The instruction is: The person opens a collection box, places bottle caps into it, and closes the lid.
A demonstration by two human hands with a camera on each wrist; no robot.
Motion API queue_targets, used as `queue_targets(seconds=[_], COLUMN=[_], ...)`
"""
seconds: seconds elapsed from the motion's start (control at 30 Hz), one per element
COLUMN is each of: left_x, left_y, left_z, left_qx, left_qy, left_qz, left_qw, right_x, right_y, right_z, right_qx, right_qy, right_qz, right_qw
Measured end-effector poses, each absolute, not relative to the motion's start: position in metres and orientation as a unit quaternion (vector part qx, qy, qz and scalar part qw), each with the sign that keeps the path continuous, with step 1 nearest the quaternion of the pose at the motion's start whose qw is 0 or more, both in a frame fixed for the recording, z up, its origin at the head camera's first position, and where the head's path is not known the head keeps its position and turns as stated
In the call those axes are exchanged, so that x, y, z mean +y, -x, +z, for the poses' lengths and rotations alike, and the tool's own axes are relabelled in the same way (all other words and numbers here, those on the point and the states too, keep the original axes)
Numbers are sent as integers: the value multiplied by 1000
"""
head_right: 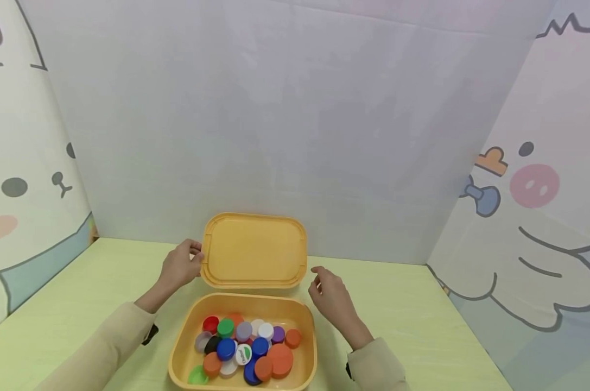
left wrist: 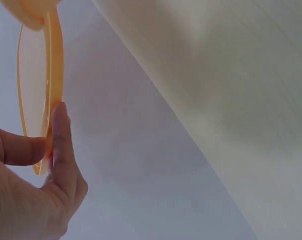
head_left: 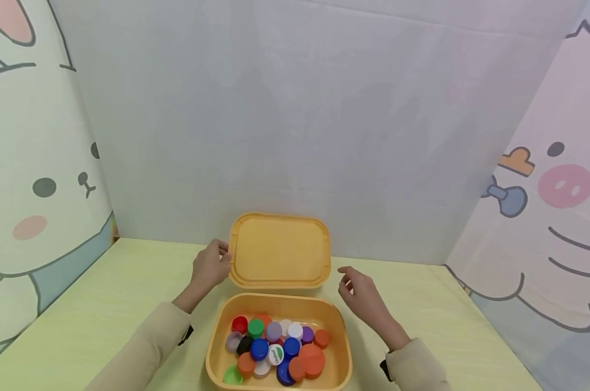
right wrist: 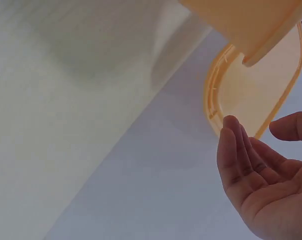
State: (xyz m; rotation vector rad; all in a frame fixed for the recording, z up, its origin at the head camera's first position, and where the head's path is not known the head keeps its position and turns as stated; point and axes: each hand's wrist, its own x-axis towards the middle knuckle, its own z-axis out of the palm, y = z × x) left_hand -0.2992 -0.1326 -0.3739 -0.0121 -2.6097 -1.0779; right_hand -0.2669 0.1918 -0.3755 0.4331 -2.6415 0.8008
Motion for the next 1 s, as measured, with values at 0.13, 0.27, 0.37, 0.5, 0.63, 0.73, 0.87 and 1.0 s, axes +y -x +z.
queue_targets(seconds=[0.13,0.27,0.37,0.5,0.63,0.73,0.87,1.0], left_x=[-132,-130,-128,-125,-123,-123,-125,-127], left_y=[294,290,288,286,286,285,284,283], left_z=[-369,-367,-368,-370,-371,-372,-373,-375], left_qx=[-908,-905,-902,-900,-901,-898,-888,-865], left_qy=[7,10,13,17,21,25,39,77], left_qz=[-385,-390,-396,-400,-397,-399,-424,-468], left_qw=[165,167,169,171,177,182,174,165], right_x=[195,197,198,197,198,199,201,202], right_y=[283,298,308,316,318,318,318,318], right_z=[-372,-371,-371,-370,-369,-368,-367,-367], right_qx=[-919,-908,-895,-873,-861,-855,-849,-842], right_qy=[-144,-127,-121,-118,-111,-113,-120,-121], right_qz=[312,359,406,459,484,493,503,515], right_qw=[195,173,138,113,114,114,111,110])
